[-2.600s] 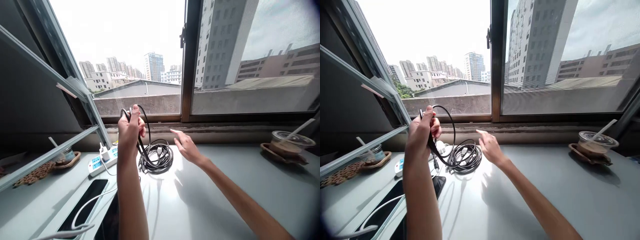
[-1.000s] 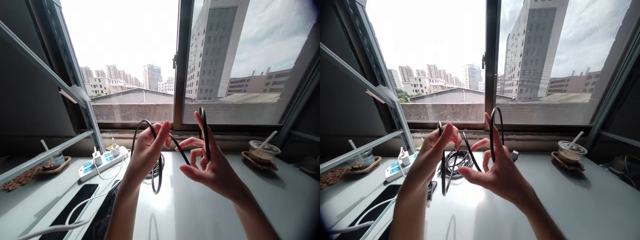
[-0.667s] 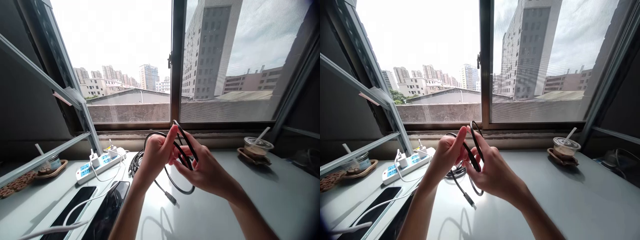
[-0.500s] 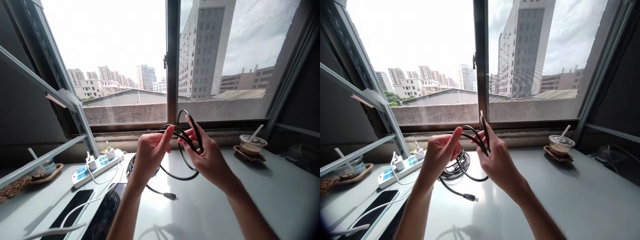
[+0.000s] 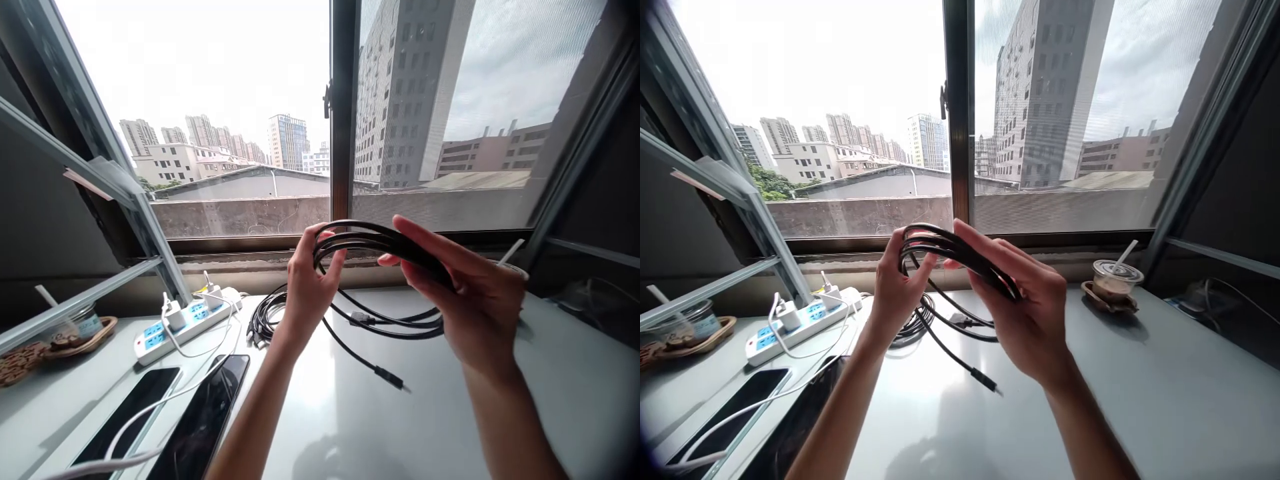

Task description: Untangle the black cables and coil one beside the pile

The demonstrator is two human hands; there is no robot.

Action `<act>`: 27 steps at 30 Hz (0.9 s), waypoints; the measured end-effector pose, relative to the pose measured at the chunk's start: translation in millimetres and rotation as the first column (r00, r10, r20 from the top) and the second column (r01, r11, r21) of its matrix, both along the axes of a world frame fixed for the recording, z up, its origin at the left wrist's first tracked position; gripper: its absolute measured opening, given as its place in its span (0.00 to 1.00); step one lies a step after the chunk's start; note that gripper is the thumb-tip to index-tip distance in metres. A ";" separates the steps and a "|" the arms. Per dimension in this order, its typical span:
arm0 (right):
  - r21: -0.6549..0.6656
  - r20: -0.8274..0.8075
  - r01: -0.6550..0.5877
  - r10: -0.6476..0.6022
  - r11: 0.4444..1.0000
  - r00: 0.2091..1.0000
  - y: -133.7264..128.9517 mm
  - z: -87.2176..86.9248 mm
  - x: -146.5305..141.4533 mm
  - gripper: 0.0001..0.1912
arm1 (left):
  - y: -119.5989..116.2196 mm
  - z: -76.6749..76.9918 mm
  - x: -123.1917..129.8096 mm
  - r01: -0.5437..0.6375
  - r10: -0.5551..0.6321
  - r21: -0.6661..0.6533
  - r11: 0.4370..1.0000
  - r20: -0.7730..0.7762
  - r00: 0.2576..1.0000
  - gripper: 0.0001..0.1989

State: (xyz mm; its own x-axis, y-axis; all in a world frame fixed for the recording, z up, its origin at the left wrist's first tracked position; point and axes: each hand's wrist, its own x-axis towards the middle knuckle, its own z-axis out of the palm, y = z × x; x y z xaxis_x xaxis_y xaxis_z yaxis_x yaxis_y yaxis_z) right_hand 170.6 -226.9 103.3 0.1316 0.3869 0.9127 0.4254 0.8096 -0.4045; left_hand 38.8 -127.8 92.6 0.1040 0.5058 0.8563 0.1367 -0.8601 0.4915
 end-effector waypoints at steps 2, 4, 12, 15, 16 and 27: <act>0.096 -0.041 -0.012 0.016 0.995 0.999 3.0 -1.4 0.7 0.23 | 6.7 -2.2 2.8 0.017 -0.006 -0.075 0.997 0.140 0.990 0.06; 0.183 -0.055 0.003 0.007 0.983 0.998 11.3 -3.4 3.6 0.23 | 10.6 -2.5 2.0 0.099 -0.062 -0.149 0.984 0.233 0.971 0.12; -0.085 0.346 0.301 -0.255 0.950 0.903 26.2 -4.4 9.4 0.23 | -12.6 5.7 -7.3 0.016 -0.008 -0.119 0.993 0.067 0.998 0.26; -0.298 0.316 0.171 -0.073 0.939 0.946 11.9 -1.4 2.3 0.23 | -24.6 4.9 -1.2 -0.033 0.034 -0.051 0.998 0.022 0.999 0.25; -0.347 0.276 0.129 -0.030 0.929 0.961 7.0 0.1 1.4 0.23 | -26.2 4.0 1.4 -0.018 0.021 -0.064 0.998 0.036 0.999 0.25; -0.251 -0.183 -0.043 -0.004 0.967 0.983 -13.0 4.0 0.3 0.19 | 7.5 -28.8 26.8 -0.012 -0.100 -0.563 0.826 -0.168 0.981 0.21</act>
State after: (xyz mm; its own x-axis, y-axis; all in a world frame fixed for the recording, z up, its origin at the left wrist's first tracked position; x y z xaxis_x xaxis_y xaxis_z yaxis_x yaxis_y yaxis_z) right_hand 170.9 -239.9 107.3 0.2756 0.6063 0.7460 0.3115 0.6778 -0.6660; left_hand 65.6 -120.3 63.8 0.2626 0.8823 0.3907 0.2404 -0.4520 0.8590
